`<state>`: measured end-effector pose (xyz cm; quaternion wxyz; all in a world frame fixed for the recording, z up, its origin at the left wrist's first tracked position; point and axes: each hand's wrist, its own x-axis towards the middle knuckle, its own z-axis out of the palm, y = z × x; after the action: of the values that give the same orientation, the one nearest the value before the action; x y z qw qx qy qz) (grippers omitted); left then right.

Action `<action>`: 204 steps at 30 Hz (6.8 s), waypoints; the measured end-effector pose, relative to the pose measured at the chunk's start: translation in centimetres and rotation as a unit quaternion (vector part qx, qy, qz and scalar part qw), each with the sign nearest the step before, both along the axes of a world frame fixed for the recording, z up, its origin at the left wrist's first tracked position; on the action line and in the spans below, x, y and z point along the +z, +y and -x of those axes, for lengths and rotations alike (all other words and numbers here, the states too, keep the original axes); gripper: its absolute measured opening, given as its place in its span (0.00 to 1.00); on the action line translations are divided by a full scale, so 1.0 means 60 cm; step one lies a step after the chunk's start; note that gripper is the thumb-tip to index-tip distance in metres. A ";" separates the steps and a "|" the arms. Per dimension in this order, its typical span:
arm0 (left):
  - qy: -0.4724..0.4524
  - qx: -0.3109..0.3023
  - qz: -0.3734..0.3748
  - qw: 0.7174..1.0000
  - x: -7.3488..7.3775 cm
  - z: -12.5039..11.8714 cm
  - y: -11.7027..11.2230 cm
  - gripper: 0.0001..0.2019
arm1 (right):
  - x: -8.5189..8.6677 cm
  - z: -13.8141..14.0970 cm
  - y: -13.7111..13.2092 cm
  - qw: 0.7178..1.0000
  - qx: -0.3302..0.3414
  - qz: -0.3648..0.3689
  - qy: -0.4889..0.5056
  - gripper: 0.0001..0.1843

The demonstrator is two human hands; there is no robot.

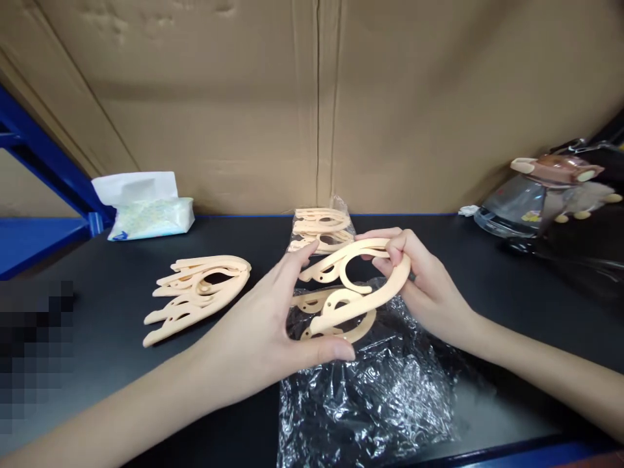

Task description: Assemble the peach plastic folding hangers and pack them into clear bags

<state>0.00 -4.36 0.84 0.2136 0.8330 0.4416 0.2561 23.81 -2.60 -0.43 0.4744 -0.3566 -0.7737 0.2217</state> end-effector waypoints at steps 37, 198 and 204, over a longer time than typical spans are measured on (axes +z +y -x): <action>-0.110 -0.031 0.193 0.975 0.010 -0.012 -0.008 0.09 | 0.005 0.014 -0.047 0.906 -0.014 -0.225 -0.357 0.42; 0.158 -0.067 -0.186 0.967 0.006 -0.005 0.000 0.37 | 0.026 -0.014 -0.073 0.903 -0.017 -0.172 -0.393 0.19; 0.086 -0.099 -0.163 0.978 -0.018 -0.042 0.011 0.38 | 0.007 -0.028 -0.061 0.925 -0.008 -0.135 -0.355 0.23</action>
<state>2.52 -3.72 -0.24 0.0602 0.9150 0.3262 0.2298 25.49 -6.23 0.02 0.2144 -0.3511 -0.9110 -0.0293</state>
